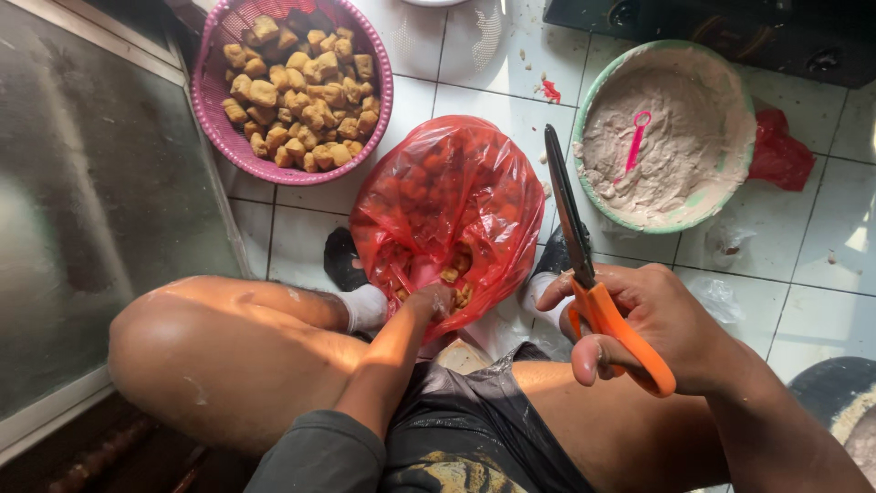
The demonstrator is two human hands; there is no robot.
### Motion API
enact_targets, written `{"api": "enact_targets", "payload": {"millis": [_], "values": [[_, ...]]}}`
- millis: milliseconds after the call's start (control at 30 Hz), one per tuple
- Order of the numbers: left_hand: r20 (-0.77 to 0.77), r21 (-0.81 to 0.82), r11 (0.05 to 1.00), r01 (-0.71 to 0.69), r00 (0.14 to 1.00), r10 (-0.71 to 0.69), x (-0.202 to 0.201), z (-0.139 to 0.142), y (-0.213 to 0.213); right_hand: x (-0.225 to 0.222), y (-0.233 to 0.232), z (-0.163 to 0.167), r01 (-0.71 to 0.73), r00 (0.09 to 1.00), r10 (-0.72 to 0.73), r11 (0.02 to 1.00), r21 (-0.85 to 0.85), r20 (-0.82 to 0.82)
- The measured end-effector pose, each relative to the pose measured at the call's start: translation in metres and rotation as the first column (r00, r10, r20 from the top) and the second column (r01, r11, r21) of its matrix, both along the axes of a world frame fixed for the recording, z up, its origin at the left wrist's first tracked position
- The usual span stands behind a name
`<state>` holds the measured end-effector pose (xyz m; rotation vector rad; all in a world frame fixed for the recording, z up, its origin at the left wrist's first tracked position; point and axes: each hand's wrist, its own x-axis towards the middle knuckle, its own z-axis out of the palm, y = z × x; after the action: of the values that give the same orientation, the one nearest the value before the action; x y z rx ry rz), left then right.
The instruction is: The person sits on the kitchen floor and trims fried tofu pieces with scissors, cutting off edges over a red plastic bag and placing the trimmed pieces into a pink bowl. A bowl of batter and a pot of dough balls sit nearby on the floor.
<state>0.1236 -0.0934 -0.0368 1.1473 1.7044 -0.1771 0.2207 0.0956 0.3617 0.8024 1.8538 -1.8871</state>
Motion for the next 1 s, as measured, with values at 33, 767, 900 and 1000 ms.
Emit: {"api": "enact_targets", "payload": {"millis": [33,767,900,1000], "values": [[0.011,0.003,1.0,0.008,1.0,-0.008,0.001,-0.001,0.0,-0.001,-0.001,0.001,-0.009,1.0,0.009,1.0,0.004,0.002],[0.882,-0.426,0.094,-0.9,-0.437,-0.178,-0.078,0.296,0.038,-0.005,-0.004,-0.005,-0.49,0.865,0.472,0.867,-0.087,-0.168],[0.9,-0.329,0.08,-0.941,-0.338,-0.275,-0.077,0.298,0.033,-0.005,-0.008,0.001,-0.491,0.863,0.453,0.855,-0.166,-0.222],[0.976,-0.003,0.08,-0.997,-0.021,-0.215,-0.072,0.291,0.028,0.001,-0.006,0.003,-0.448,0.894,0.421,0.852,-0.271,-0.153]]}}
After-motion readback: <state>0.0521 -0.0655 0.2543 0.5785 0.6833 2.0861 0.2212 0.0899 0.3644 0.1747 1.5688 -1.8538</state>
